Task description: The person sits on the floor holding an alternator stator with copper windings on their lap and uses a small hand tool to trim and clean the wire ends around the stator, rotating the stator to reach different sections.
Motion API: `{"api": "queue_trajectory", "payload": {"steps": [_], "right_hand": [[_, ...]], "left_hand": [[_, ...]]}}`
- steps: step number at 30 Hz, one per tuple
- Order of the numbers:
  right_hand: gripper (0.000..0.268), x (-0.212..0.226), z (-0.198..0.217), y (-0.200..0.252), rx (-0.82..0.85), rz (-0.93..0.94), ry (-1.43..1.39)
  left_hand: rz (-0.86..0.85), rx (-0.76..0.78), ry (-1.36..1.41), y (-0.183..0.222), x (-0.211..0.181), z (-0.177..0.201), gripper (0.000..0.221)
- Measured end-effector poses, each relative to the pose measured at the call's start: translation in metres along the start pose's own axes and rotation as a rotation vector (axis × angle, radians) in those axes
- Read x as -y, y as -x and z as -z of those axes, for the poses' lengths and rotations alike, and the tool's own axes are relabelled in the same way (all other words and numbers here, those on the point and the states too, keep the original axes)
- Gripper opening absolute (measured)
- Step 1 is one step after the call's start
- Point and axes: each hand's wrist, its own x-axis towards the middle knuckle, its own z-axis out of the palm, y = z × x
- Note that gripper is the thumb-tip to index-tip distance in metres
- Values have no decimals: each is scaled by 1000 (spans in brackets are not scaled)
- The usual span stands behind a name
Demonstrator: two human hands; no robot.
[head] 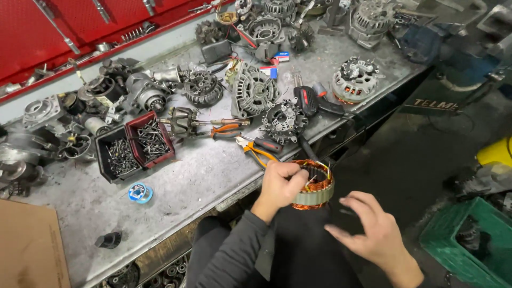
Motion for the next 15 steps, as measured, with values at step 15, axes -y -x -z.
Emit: {"api": "queue_trajectory", "payload": {"steps": [15], "right_hand": [[49, 4, -40, -26, 46, 181, 59]], "left_hand": [[28, 424, 472, 5, 14, 51, 20]]}}
